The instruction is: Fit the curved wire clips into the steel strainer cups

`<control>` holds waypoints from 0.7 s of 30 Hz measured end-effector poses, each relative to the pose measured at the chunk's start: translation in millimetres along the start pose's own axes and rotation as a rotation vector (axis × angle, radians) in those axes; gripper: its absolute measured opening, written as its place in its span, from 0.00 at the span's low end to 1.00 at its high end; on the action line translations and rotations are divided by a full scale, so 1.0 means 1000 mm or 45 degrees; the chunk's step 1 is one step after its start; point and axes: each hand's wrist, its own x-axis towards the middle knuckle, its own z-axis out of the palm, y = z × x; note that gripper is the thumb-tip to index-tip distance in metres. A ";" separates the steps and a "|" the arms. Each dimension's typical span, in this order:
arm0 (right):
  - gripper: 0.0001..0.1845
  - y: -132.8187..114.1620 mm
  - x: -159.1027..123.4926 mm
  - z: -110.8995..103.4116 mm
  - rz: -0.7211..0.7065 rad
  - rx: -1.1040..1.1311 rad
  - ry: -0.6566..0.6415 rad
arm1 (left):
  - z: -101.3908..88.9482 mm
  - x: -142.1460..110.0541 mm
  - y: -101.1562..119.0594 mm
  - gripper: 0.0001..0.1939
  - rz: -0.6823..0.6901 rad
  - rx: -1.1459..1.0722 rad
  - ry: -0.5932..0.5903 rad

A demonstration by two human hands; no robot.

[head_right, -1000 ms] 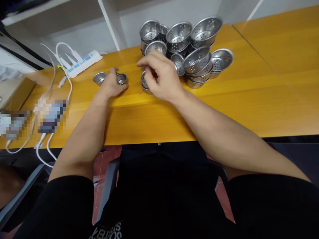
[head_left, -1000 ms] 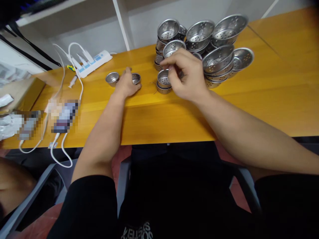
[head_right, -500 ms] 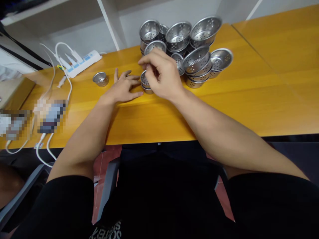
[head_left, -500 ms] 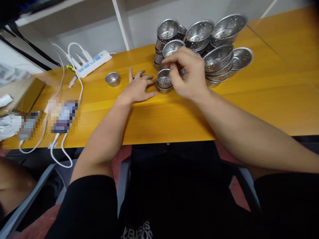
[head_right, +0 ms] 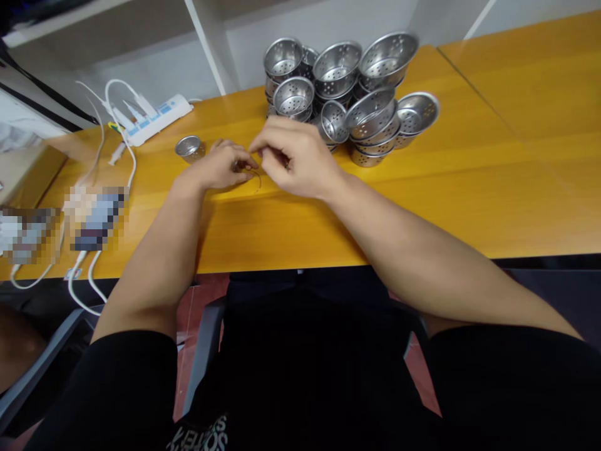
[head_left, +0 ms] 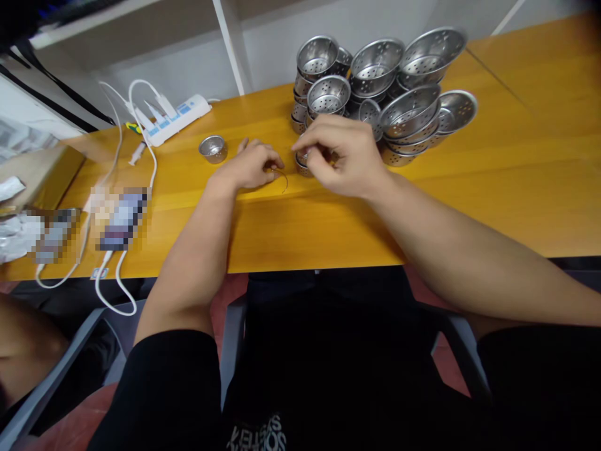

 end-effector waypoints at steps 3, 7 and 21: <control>0.12 -0.005 0.000 0.001 -0.055 0.011 -0.144 | 0.000 0.001 0.000 0.06 -0.022 -0.006 -0.008; 0.11 -0.005 0.003 -0.002 -0.059 0.048 -0.556 | -0.002 0.000 0.003 0.04 0.025 -0.034 -0.074; 0.08 -0.020 0.010 0.009 0.390 -0.337 -1.070 | -0.008 -0.006 -0.023 0.50 -0.279 -0.181 0.149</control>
